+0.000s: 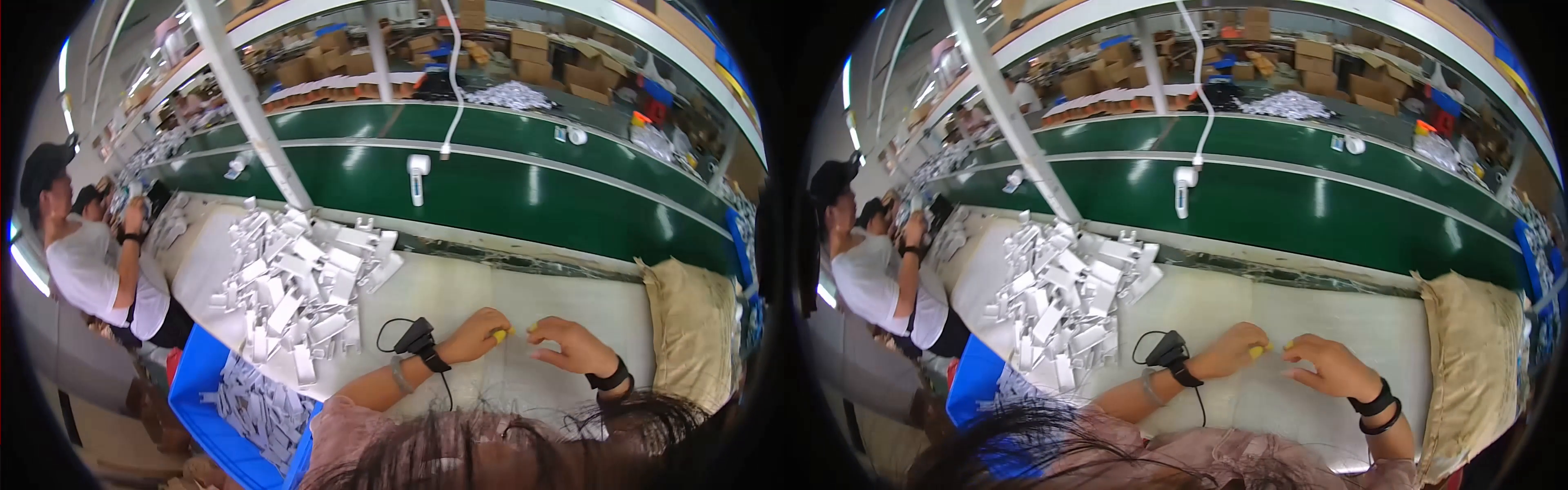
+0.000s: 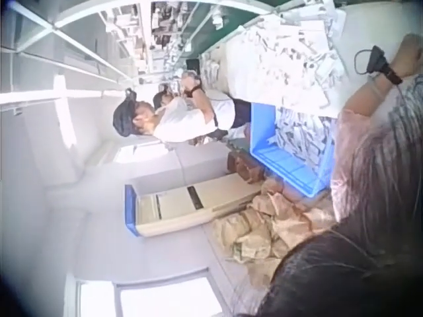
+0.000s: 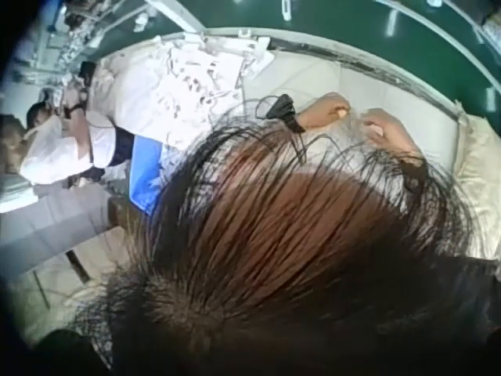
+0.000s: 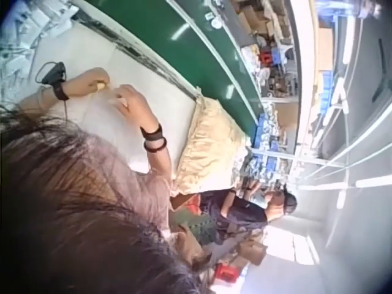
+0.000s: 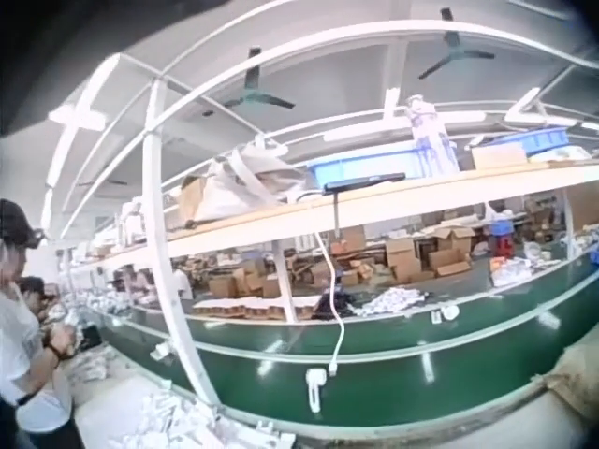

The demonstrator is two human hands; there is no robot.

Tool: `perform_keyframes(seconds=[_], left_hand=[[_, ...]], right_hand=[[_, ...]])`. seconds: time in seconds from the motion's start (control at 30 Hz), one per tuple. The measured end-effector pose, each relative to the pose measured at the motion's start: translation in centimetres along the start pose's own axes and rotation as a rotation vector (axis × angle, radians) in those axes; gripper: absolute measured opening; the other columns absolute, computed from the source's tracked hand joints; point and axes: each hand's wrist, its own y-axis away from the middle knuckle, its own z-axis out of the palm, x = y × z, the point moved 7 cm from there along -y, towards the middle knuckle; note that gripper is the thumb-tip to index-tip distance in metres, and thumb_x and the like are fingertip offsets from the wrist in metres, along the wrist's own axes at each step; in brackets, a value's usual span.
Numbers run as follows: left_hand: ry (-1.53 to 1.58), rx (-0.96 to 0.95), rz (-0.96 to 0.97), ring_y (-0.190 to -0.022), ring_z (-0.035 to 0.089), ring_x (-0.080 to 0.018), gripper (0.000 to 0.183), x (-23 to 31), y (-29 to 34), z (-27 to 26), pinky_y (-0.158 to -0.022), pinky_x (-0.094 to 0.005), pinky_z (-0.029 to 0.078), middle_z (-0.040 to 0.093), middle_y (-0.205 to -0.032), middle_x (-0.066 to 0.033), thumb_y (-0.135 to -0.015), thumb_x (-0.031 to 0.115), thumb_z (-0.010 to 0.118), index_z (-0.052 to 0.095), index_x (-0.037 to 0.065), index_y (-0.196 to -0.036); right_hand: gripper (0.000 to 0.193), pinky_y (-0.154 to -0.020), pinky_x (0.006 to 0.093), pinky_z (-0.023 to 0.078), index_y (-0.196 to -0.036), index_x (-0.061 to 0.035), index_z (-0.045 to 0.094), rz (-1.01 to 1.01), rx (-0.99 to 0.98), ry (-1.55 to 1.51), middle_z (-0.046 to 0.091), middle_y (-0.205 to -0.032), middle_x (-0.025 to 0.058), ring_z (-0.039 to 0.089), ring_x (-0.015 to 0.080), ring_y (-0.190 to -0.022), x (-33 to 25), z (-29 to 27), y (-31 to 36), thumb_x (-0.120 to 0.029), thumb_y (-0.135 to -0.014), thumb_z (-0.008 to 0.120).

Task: Assembling internal components into plastic housings for small handheld fans and sorting them into containers.

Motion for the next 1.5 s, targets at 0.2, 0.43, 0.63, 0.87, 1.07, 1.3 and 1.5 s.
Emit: perform_keyframes(seconds=[0.2,0.43,0.63,0.87,1.07,1.3,1.5], left_hand=[[-0.12,0.008,-0.33,-0.096,0.055,-0.034,0.022,-0.8,2.9,-3.4,-0.087,-0.0406,0.043,0.061,-0.099,-0.014,-0.08,0.013,0.062,0.061,0.001,-0.099],[-0.621,0.417,-0.509,-0.116,0.044,-0.041,0.048,8.6,10.5,-13.2,-0.099,-0.046,0.035,0.047,-0.129,-0.021,-0.078,0.008,0.064,0.05,0.002,-0.123],[-1.271,1.162,-0.941,-0.125,0.034,-0.0464,0.06,8.9,31.0,-21.1,-0.105,-0.0501,0.027,0.034,-0.136,-0.0325,-0.077,0.009,0.067,0.041,-0.006,-0.129],[-0.775,1.072,-1.692,-0.118,0.045,-0.046,0.07,6.2,56.1,-23.5,-0.099,-0.0485,0.037,0.047,-0.126,-0.033,-0.07,0.029,0.073,0.048,-0.006,-0.125],[-0.491,0.576,-1.917,-0.129,0.036,-0.042,0.115,0.7,59.9,-19.0,-0.105,-0.0443,0.034,0.037,-0.136,-0.0295,-0.056,0.055,0.079,0.025,-0.001,-0.141],[-0.861,0.035,-1.852,-0.13,0.029,-0.0488,0.118,-3.7,55.0,-18.2,-0.107,-0.0576,0.023,0.021,-0.144,-0.0314,-0.055,0.06,0.078,0.023,0.004,-0.143],[-1.066,0.351,-1.869,-0.133,0.031,-0.0409,0.108,-2.9,55.5,-20.6,-0.109,-0.0479,0.026,0.024,-0.145,-0.0287,-0.06,0.055,0.077,0.026,0.01,-0.145]], right_hand=[[0.017,-0.068,0.0365,0.05,-0.098,-0.0066,0.064,-0.057,-0.19,-0.137,0.061,-0.094,0.0106,0.062,0.0283,-0.078,2.4,9.8,-6.0,-0.018,-0.086,0.062],[0.02,-0.067,0.0397,0.049,-0.094,-0.0084,0.065,-0.141,-0.202,0.044,0.06,-0.089,0.0112,0.06,0.0318,-0.079,1.8,9.1,-5.1,-0.027,-0.087,0.06],[0.015,-0.063,0.0266,0.046,-0.087,-0.0011,0.064,0.005,-0.22,-0.343,0.062,-0.073,0.0081,0.058,0.0154,-0.065,5.3,7.8,-5.8,-0.016,-0.087,0.062],[0.017,-0.063,0.0239,0.047,-0.086,0.0,0.061,0.246,-0.127,-0.719,0.062,-0.072,0.0033,0.058,0.0107,-0.065,9.0,7.0,-5.2,-0.015,-0.091,0.057],[0.012,-0.063,0.0264,0.048,-0.091,-0.0019,0.06,0.006,-0.207,-0.315,0.061,-0.084,0.0073,0.059,0.0152,-0.068,2.1,10.7,-7.9,-0.012,-0.086,0.062],[0.02,-0.061,0.0382,0.047,-0.093,-0.01,0.061,-0.778,-0.539,0.073,0.06,-0.085,0.0052,0.061,0.0262,-0.07,-16.2,25.1,-10.2,-0.023,-0.08,0.069],[0.02,-0.063,0.0424,0.046,-0.078,-0.0048,0.055,-0.897,-0.462,0.104,0.056,-0.076,0.0112,0.057,0.0336,-0.072,-16.9,29.7,-9.1,-0.022,-0.079,0.064]])
